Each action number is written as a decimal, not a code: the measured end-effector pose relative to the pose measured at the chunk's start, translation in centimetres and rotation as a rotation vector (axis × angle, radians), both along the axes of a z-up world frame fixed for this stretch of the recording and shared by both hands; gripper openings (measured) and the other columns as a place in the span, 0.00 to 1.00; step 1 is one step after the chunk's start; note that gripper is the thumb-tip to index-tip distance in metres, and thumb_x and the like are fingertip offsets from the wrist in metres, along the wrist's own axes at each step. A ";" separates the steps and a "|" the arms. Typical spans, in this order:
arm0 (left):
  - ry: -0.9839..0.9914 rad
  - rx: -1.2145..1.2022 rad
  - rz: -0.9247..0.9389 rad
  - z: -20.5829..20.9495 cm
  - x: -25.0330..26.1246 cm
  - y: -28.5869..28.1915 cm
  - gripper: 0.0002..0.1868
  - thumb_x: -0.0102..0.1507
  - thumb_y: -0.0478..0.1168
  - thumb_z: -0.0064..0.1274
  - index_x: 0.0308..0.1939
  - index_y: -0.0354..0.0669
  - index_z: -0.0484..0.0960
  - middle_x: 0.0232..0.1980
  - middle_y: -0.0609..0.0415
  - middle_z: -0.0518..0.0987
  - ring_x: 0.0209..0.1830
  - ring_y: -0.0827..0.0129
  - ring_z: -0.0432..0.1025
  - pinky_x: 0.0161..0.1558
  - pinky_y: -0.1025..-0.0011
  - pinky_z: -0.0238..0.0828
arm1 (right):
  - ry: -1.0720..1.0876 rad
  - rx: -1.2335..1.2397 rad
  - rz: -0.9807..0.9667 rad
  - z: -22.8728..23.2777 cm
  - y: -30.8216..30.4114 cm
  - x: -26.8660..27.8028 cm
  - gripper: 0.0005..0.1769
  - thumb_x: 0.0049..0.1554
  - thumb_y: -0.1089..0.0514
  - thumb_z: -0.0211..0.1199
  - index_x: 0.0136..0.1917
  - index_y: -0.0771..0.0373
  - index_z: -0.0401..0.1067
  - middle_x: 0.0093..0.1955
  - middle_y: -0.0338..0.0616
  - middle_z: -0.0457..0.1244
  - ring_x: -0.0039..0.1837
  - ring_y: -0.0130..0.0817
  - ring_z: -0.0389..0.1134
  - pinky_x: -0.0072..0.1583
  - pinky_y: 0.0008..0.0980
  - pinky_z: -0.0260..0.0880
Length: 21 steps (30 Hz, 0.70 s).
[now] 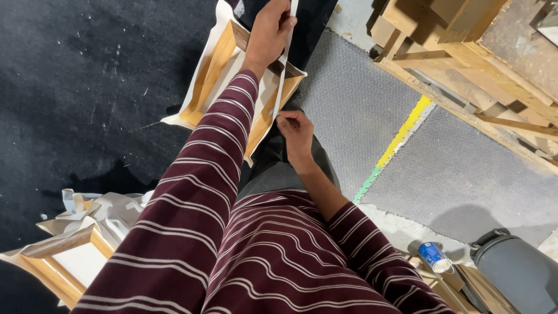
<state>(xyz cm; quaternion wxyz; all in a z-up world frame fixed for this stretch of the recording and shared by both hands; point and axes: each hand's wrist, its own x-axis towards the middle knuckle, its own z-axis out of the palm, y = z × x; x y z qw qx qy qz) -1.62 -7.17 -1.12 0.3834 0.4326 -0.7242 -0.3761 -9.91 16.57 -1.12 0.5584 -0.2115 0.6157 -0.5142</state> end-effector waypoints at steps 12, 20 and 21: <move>-0.023 0.016 0.095 -1.8 -0.1 -0.2 0.07 0.67 0.31 0.54 0.37 0.42 0.71 0.30 0.53 0.72 0.28 0.65 0.68 0.35 0.69 0.67 | 0.144 0.163 0.284 3.5 3.0 1.8 0.04 0.56 0.66 0.67 0.46 0.62 0.79 0.43 0.40 0.71 0.46 0.25 0.71 0.52 0.22 0.75; 0.021 0.085 0.122 -1.3 0.0 0.1 0.07 0.71 0.36 0.47 0.37 0.46 0.70 0.29 0.57 0.66 0.27 0.72 0.57 0.31 0.71 0.59 | 0.343 0.056 0.600 5.3 3.5 2.5 0.00 0.57 0.63 0.67 0.43 0.60 0.78 0.45 0.38 0.73 0.51 0.29 0.75 0.57 0.28 0.75; 0.020 0.085 0.121 -1.7 -0.1 0.1 0.07 0.71 0.36 0.47 0.37 0.46 0.70 0.29 0.57 0.66 0.27 0.72 0.57 0.31 0.71 0.59 | 0.342 0.055 0.600 5.4 3.5 2.4 0.00 0.57 0.63 0.67 0.43 0.60 0.78 0.45 0.38 0.73 0.51 0.29 0.75 0.57 0.28 0.75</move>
